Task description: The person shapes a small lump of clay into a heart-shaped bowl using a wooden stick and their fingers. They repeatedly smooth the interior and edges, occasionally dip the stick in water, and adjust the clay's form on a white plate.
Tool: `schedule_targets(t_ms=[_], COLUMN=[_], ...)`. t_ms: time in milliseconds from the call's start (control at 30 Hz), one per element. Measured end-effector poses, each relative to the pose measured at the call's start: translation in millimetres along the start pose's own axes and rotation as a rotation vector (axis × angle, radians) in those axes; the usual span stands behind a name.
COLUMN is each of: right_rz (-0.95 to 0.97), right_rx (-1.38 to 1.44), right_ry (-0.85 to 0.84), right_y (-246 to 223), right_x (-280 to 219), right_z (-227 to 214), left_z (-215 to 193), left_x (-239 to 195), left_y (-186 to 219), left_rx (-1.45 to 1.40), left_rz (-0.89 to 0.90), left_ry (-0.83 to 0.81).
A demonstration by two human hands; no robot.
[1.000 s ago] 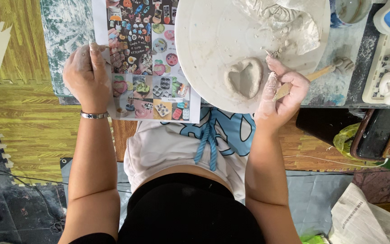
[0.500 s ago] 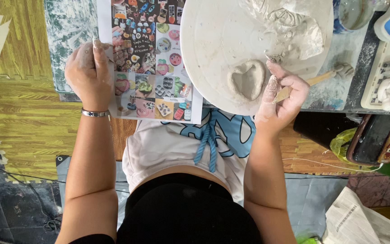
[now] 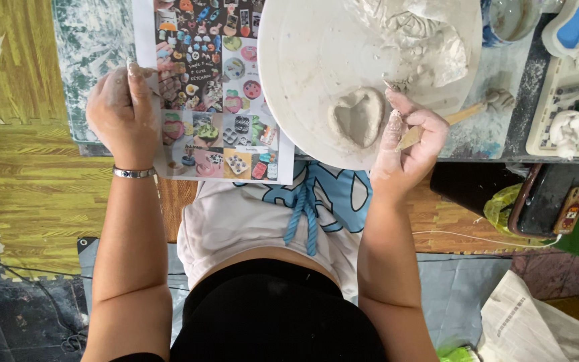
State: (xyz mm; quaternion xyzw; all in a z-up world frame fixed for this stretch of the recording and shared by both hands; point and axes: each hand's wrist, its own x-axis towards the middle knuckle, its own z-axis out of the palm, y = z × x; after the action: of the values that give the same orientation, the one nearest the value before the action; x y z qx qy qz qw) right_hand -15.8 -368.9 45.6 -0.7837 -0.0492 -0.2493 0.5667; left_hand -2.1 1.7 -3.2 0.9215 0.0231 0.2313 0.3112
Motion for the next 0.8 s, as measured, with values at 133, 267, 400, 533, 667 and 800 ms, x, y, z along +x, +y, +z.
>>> schedule_targets(t_ms=[133, 267, 400, 533, 667, 800], right_rz=[-0.011, -0.017, 0.025, 0.034, 0.056, -0.060], right_rx=[0.004, -0.013, 0.016, 0.160, 0.140, -0.008], right_ry=[0.010, 0.015, 0.038, 0.070, 0.094, 0.019], right_y=[0.5, 0.2, 1.2, 5.3, 3.7, 1.3], right_x=[-1.5, -1.2, -2.5, -3.5, -5.4, -10.6], right_z=[1.7, 1.8, 2.3, -0.2, -8.0, -10.0], left_z=[-0.4, 1.2, 5.1, 8.8, -1.6, 4.4], left_x=[-0.7, -3.0, -6.0, 5.5, 2.1, -19.8], left_y=[-1.8, -6.8, -14.2, -15.5, 24.7, 101.0], left_rx=[0.026, 0.033, 0.046, -0.435, -0.159, -0.221], left_rz=[-0.019, -0.011, -0.013, -0.468, -0.239, 0.129], left_ry=[-0.029, -0.028, -0.029, 0.030, 0.162, -0.052])
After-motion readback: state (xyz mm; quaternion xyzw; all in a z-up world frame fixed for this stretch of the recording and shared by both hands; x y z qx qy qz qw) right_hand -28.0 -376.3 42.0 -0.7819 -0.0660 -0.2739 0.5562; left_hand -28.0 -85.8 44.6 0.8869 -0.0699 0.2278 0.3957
